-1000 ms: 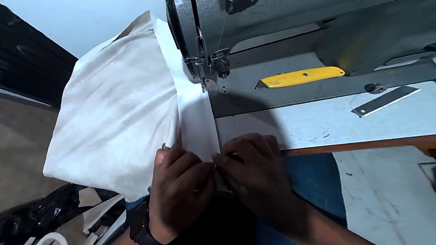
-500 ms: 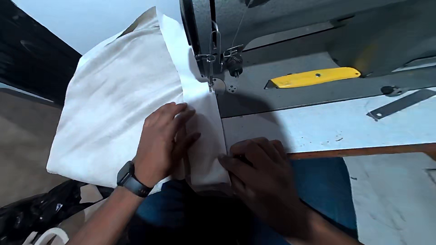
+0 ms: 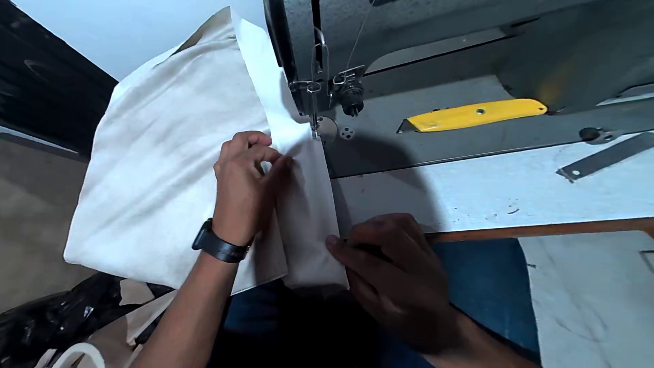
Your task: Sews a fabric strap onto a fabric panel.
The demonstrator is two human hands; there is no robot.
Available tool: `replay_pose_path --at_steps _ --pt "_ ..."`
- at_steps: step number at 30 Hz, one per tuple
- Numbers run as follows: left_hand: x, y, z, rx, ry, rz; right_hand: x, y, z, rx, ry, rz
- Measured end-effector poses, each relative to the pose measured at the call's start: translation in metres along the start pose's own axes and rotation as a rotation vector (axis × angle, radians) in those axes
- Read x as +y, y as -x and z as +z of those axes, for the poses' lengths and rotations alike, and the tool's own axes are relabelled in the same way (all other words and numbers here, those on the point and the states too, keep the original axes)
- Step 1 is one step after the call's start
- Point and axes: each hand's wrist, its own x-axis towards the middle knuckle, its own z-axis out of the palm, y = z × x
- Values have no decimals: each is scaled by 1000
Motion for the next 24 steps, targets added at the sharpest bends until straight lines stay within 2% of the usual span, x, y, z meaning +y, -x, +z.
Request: replay_pose_path --at_steps 3,9,18,22,24 --pt "-2 2 -8 -31 131 -21 1 1 -1 -25 35 -14" --pt "-8 -2 -10 -51 -11 63 -2 1 2 -94 97 -13" --pt "-8 -8 -11 -52 -132 146 -4 0 4 -101 149 -3" --pt "3 -11 -15 0 -190 212 -6 0 4 -116 175 3" --pt "5 -15 -10 -33 -173 255 -6 0 4 -106 174 5"
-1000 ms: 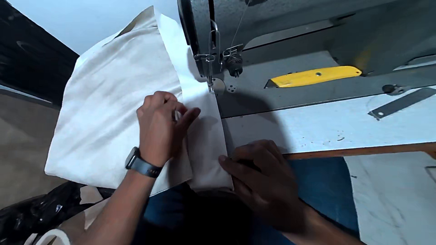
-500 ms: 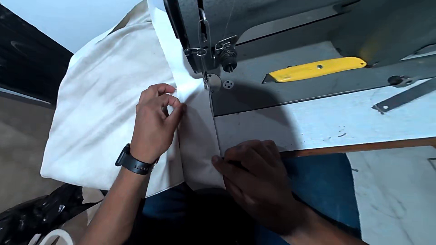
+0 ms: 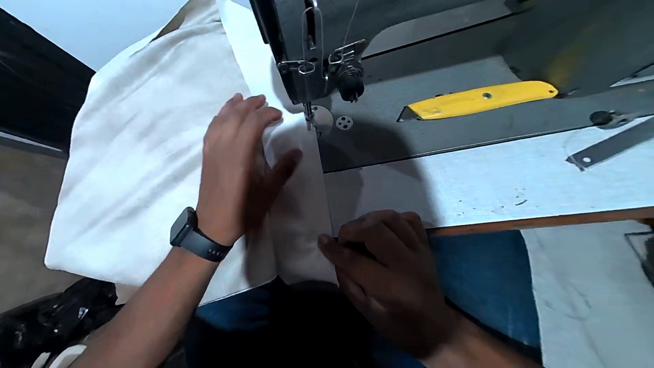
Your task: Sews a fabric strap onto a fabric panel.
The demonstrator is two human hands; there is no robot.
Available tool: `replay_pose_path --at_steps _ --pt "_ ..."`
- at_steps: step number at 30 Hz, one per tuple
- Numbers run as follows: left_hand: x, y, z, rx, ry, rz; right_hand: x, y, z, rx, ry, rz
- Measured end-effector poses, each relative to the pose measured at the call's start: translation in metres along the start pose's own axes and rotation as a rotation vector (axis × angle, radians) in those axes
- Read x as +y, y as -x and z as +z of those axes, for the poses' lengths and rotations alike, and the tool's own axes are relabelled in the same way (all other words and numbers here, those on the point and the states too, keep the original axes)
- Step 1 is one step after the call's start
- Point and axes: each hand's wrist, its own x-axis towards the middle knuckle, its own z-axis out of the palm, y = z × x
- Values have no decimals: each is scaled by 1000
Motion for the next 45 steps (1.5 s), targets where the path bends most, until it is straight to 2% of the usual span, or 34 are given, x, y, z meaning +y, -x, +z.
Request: replay_pose_path --at_steps 5,16,23,32,38,42,45 --pt "-18 -1 15 -112 59 -7 0 -1 -1 96 -67 36" --pt "-21 3 17 -94 69 26 -14 -3 1 153 -6 37" --pt "-37 -3 16 -234 -145 62 -5 9 2 81 11 28" --pt "-48 -7 14 -273 -178 106 0 6 0 25 16 -7" --pt "-47 -4 9 -216 -85 88 3 6 -4 45 -51 -28" --pt "-37 1 -10 -20 16 37 1 -1 -7 84 -102 -51" --pt "-38 3 -10 -62 -57 21 0 0 -2 80 -125 -49"
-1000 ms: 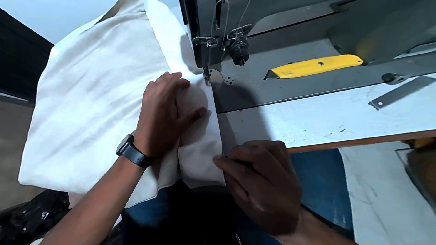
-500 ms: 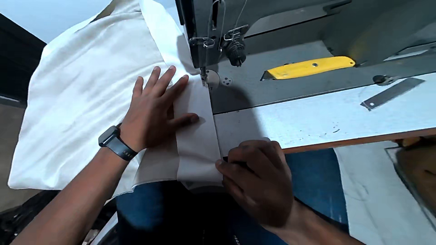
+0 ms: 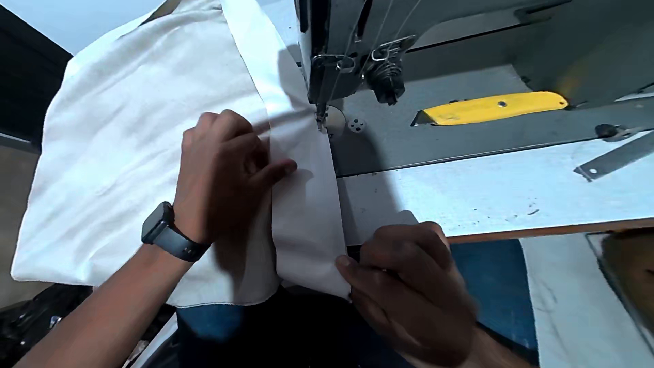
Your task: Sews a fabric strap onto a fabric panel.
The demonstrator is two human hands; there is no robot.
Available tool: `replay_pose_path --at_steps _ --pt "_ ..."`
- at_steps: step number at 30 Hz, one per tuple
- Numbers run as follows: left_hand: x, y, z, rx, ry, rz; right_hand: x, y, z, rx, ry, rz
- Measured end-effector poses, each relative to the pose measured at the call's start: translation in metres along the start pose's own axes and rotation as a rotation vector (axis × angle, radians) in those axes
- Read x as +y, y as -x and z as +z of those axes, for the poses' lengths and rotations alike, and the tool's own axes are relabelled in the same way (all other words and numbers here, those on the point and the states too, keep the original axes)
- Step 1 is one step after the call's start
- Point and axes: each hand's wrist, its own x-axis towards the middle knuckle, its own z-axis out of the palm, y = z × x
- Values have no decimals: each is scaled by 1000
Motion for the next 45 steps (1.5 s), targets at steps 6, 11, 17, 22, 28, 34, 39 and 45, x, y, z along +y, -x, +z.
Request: replay_pose_path --at_steps 6,11,17,22,28,34,39,45 --pt "1 -2 -4 8 216 1 -2 1 3 4 -10 2" --pt "4 -3 -7 36 236 74 -1 1 1 -9 -18 -2" --pt "-17 17 -3 -100 65 -104 0 6 6 -27 -14 5" --pt "38 10 -24 35 2 -26 -1 5 12 -44 -22 -4" --pt "10 0 23 -221 -157 89 4 9 8 -58 8 12" --pt "2 2 20 -245 -173 80 0 9 9 -91 74 24" --pt "4 3 23 -239 -167 68 -2 10 7 -71 93 52" --pt "11 6 22 -248 -162 36 1 11 3 -62 98 48"
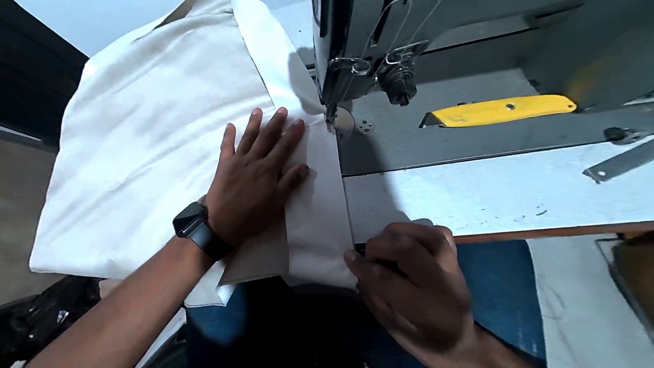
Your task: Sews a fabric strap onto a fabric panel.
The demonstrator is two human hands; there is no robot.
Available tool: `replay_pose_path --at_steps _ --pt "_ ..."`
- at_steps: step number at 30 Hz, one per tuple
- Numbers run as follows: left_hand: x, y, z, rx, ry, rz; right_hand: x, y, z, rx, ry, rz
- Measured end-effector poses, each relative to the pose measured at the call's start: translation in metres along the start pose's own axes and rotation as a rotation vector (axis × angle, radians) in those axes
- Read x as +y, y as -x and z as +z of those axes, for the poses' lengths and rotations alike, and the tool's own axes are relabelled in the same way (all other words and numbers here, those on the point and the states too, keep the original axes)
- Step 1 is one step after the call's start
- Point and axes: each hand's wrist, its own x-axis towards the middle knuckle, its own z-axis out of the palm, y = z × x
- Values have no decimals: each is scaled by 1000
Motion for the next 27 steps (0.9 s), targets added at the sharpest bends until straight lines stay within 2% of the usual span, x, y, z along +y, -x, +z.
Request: replay_pose_path --at_steps 17,27 --pt "-8 -11 4 37 13 -30 5 -11 -4 -10 45 36" --pt "-22 -35 3 37 24 -68 4 -39 -17 -165 156 78"
